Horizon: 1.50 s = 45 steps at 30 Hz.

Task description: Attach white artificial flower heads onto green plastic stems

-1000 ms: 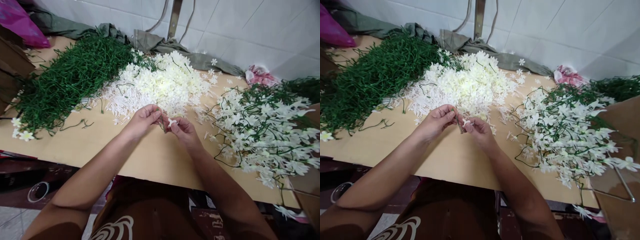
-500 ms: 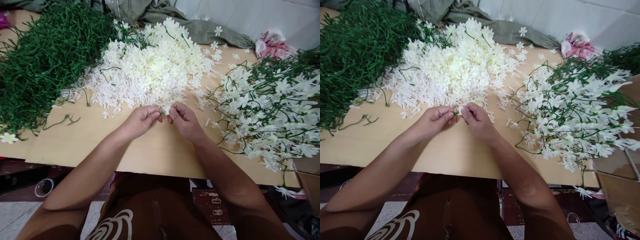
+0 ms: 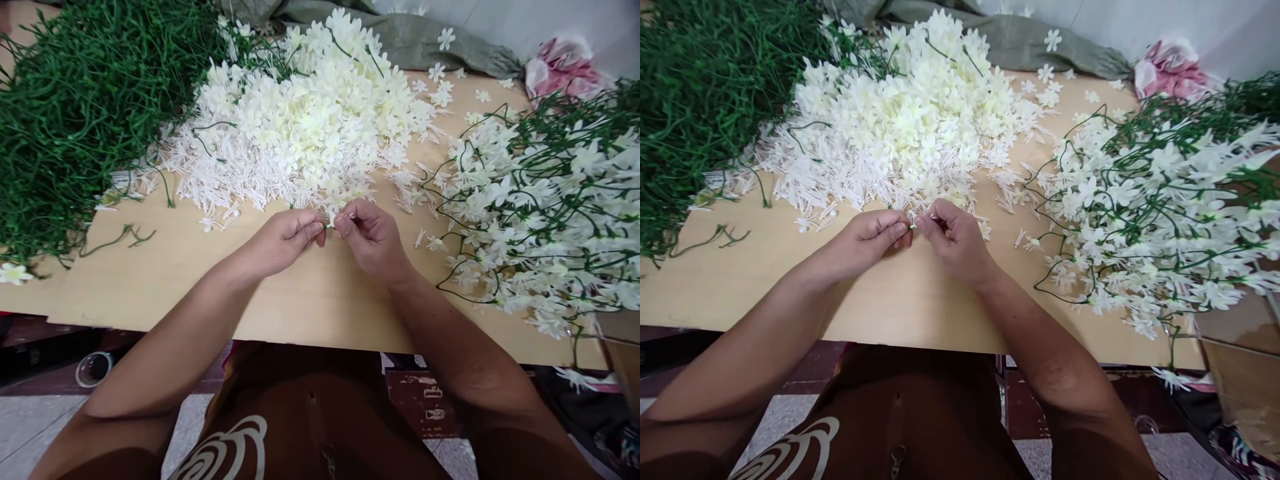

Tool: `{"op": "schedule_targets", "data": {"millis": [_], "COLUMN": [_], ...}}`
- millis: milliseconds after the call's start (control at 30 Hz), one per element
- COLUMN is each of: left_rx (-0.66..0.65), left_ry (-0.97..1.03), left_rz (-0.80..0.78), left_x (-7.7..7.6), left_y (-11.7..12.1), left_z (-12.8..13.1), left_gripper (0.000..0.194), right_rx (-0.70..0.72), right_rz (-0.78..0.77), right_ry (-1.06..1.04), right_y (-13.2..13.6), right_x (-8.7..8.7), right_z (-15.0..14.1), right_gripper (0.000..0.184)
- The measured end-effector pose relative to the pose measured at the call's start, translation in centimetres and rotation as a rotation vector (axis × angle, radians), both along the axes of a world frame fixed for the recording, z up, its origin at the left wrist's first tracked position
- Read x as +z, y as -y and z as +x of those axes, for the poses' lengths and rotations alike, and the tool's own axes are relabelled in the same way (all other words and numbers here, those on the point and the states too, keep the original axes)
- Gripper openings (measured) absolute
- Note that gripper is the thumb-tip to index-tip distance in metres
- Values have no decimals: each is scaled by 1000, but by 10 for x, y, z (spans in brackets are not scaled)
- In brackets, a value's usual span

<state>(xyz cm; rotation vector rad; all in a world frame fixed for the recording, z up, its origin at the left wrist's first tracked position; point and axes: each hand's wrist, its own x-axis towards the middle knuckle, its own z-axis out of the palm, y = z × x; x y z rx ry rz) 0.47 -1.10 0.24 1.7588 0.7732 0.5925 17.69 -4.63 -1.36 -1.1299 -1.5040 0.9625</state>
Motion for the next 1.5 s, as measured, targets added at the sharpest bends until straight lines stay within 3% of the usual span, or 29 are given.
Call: {"op": "schedule_targets", "data": {"millis": [233, 1100, 1500], "left_rx": [12, 15, -18], "left_ry": [-1, 15, -13], "left_rz": [-2, -85, -88], "left_x": [3, 4, -9], "left_y": [0, 3, -3], "left_z": [0, 2, 4], "left_gripper": [31, 29, 27], "right_rx": [-64, -37, -12], "right_rz": [-3, 88, 64], "right_ry": [-34, 93, 54], "right_y": [0, 5, 7], "right_x": [1, 0, -20], "right_z": [0, -1, -6], "right_gripper": [41, 29, 30]}}
